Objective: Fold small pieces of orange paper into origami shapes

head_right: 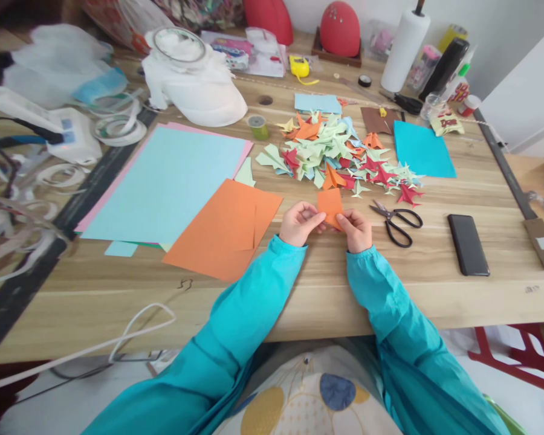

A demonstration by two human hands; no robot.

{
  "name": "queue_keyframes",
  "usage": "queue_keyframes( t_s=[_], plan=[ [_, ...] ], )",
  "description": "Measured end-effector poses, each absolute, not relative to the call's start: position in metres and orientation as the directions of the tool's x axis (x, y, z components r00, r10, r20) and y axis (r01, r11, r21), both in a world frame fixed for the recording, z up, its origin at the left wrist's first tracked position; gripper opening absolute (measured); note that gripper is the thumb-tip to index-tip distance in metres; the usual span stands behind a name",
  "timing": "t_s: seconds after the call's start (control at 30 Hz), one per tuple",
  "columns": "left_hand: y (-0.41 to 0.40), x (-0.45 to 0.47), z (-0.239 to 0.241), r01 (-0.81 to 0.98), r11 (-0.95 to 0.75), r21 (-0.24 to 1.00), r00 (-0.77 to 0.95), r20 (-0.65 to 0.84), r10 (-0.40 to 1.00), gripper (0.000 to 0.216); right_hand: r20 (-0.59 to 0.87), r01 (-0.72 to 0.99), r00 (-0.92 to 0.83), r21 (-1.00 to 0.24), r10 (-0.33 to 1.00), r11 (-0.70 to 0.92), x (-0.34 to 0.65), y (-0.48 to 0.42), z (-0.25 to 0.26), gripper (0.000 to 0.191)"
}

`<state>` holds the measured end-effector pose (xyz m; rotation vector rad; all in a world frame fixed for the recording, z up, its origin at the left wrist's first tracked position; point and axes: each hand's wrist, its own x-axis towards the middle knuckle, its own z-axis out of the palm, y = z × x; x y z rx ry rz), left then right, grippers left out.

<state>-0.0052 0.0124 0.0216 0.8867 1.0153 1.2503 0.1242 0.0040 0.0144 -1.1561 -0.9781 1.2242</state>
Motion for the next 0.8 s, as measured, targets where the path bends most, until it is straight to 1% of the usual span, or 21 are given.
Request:
queue_keyframes(
  t_s=[0.13,0.23,0.33,0.43,0.63,0.8],
  plan=[
    [0.012,-0.007,0.022,-0.254,0.190,0.948,0.124,-0.163,0.979,0.042,-0.028,-0.147,0.063,-0.989,0.998,-0.019,0.125,0.003,0.015,0.021],
    [0.012,-0.010,0.022,-0.162,0.249,0.955,0.266,-0.200,0.943,0.037,-0.019,-0.130,0.019,-0.991,1.000,-0.016,0.123,0.000,0.020,0.022],
    [0.011,-0.013,0.021,-0.068,0.272,0.960,0.356,-0.232,0.905,0.044,-0.019,-0.109,-0.006,-0.994,1.000,-0.019,0.122,-0.001,0.025,0.023],
    [0.011,-0.015,0.021,-0.018,0.228,0.974,0.350,-0.207,0.914,0.048,-0.021,-0.101,-0.020,-0.995,1.000,-0.023,0.123,-0.001,0.026,0.024],
    [0.008,-0.013,0.020,0.093,0.032,0.995,0.283,-0.057,0.957,0.049,-0.054,-0.121,-0.006,-0.991,0.999,-0.055,0.124,0.001,0.020,0.027],
    [0.007,-0.013,0.024,0.126,-0.036,0.991,0.229,0.006,0.973,0.045,-0.106,-0.069,-0.124,-0.991,0.987,-0.115,0.126,0.001,0.017,0.034]
  ],
)
